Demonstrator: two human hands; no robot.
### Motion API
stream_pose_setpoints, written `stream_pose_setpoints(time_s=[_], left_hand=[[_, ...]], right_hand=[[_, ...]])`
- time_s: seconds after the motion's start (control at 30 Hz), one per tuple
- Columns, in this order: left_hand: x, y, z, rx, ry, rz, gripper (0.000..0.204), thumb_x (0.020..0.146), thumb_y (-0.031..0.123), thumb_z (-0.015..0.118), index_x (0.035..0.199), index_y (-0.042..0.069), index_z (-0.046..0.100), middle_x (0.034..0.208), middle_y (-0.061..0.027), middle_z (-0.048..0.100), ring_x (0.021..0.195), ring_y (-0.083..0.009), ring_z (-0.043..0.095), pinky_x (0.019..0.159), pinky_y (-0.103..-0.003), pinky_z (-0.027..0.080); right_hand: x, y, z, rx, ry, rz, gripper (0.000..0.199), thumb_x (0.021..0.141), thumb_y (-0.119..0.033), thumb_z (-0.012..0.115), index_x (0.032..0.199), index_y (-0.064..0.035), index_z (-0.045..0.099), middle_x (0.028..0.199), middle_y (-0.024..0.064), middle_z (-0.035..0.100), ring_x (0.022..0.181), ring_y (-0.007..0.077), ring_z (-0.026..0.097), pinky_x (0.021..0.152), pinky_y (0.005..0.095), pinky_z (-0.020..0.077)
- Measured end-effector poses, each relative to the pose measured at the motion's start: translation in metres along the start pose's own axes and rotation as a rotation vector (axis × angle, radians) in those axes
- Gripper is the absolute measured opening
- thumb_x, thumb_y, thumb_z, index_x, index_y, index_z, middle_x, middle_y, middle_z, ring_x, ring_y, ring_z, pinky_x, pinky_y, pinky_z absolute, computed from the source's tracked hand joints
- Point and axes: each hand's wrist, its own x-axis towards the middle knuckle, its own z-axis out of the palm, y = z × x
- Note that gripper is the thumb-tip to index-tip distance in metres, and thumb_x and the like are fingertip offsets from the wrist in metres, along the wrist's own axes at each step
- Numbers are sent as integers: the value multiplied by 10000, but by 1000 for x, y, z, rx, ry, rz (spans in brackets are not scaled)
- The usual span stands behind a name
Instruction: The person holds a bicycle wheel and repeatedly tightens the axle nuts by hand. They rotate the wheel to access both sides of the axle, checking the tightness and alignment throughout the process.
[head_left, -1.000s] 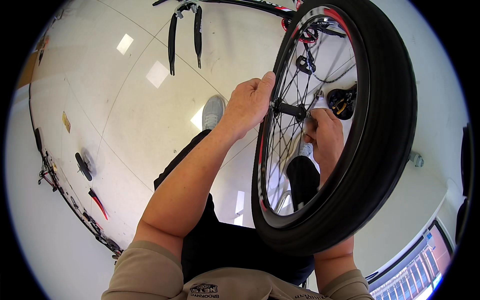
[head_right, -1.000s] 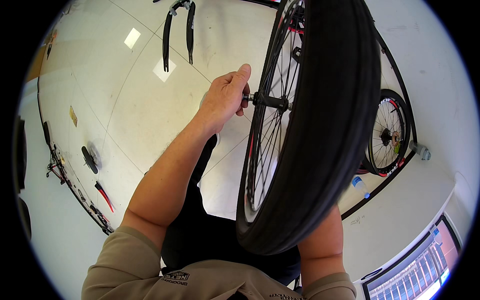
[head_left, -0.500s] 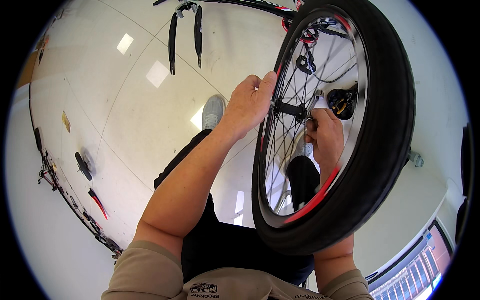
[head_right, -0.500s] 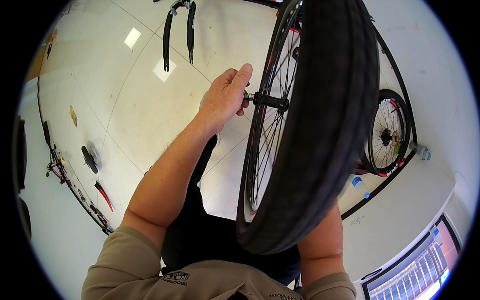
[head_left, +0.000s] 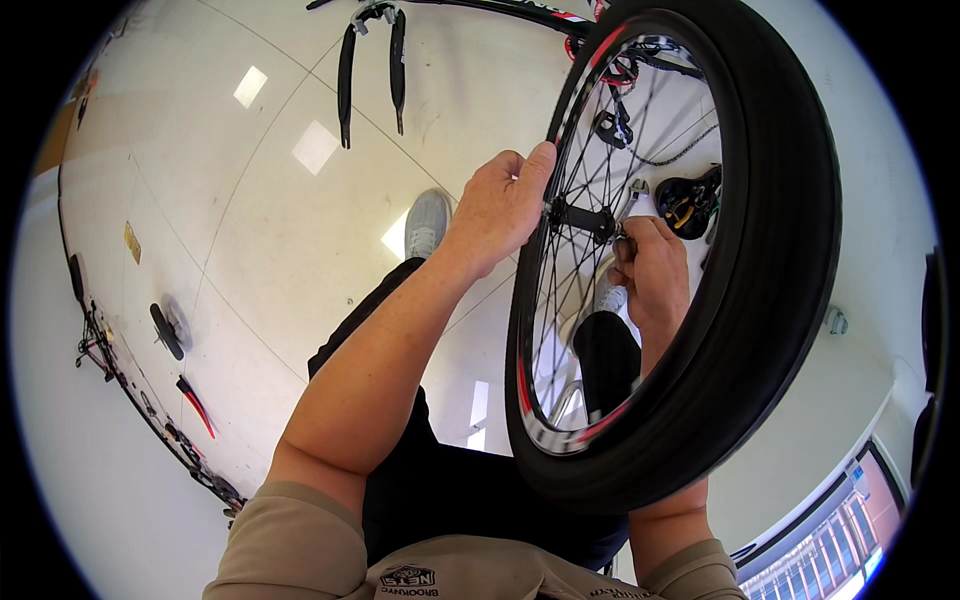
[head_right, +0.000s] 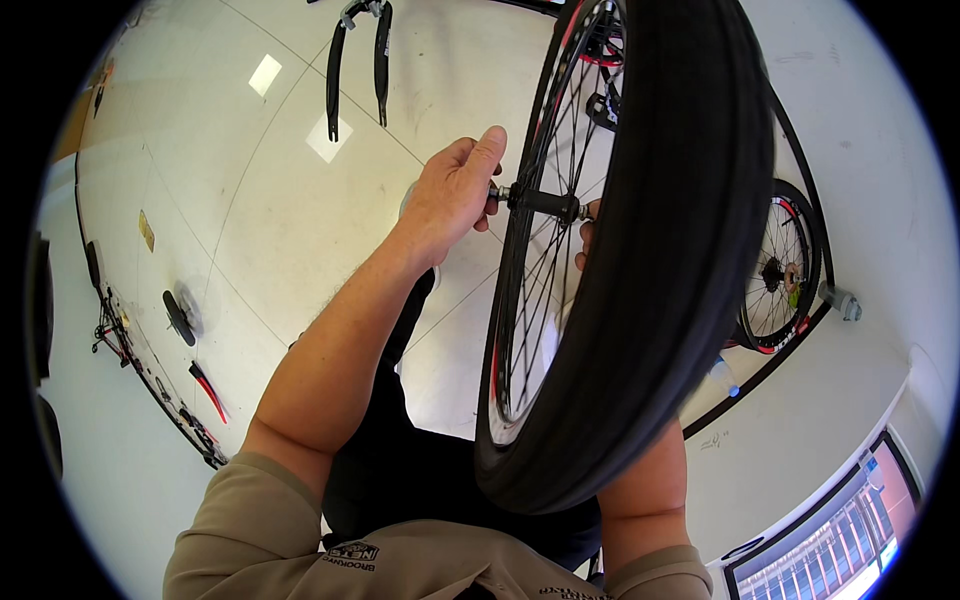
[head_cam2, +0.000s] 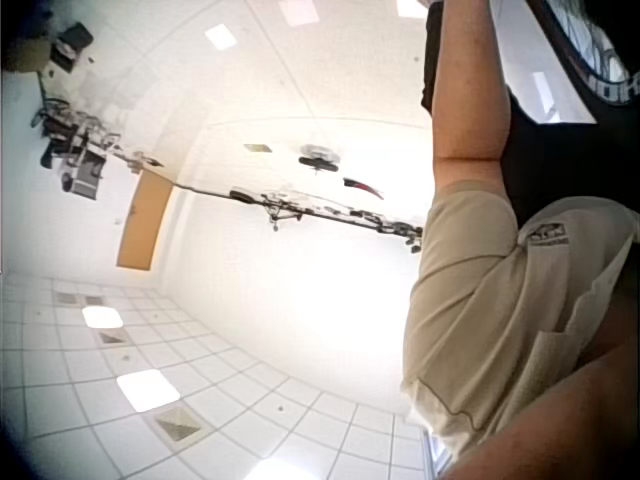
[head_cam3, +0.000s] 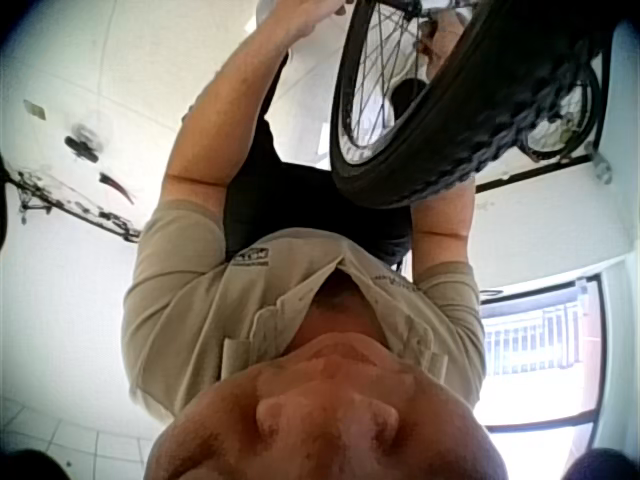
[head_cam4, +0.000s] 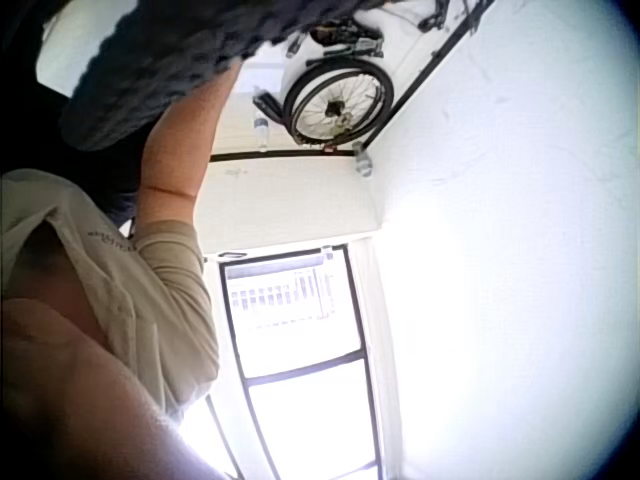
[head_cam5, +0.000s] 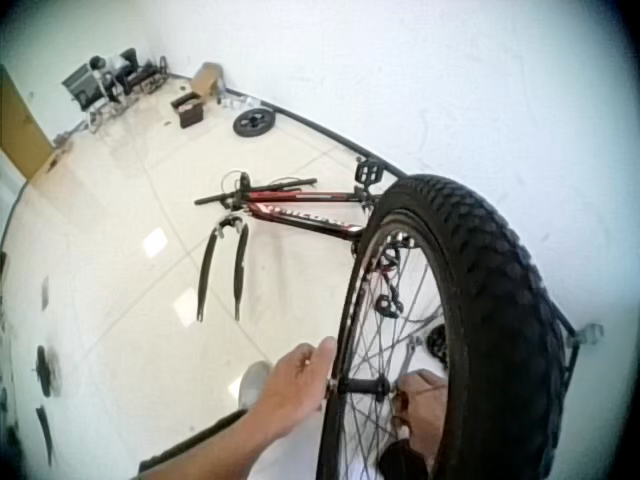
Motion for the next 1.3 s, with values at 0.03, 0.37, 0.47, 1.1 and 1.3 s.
stream_pose_setpoints(time_s=[0.03, 0.37, 0.47, 1.1, 1.3], left_hand=[[0, 0, 0, 3, 1, -6, 640, 983, 608, 500, 958, -26, 581, 773, -48, 537, 601, -117, 542, 516, -276, 459], [-1, 1, 0, -4, 2, 2, 655, 976, 618, 506, 952, -32, 582, 737, -44, 527, 582, -114, 532, 509, -272, 454], [-1, 2, 1, -5, -2, 2, 654, 976, 619, 506, 949, -30, 583, 739, -44, 528, 578, -113, 532, 506, -269, 453], [-1, 1, 0, 9, 0, 3, 651, 977, 621, 504, 938, -24, 585, 733, -40, 529, 584, -114, 539, 507, -272, 455], [-1, 2, 1, 22, 5, -1, 664, 972, 634, 504, 940, -25, 587, 728, -40, 530, 580, -116, 541, 507, -273, 455]], right_hand=[[-2, -1, 1, 24, -18, 7, 137, 933, -137, 539, 888, -12, 571, 671, 27, 466, 538, 109, 384, 531, 317, 371], [-7, -7, 8, -59, 26, 26, 148, 938, -146, 537, 902, -9, 581, 675, 30, 468, 540, 109, 385, 530, 315, 378], [-9, -7, 9, -73, 47, -33, 146, 938, -146, 536, 900, -13, 583, 676, 30, 472, 540, 110, 388, 527, 318, 375], [-19, -5, 27, -187, 121, -170, 154, 949, -145, 519, 891, -15, 578, 649, 8, 431, 528, 103, 365, 530, 316, 361], [-17, -5, 23, -211, 86, -168, 153, 953, -142, 514, 898, -15, 578, 645, 2, 420, 536, 102, 363, 538, 314, 360]])
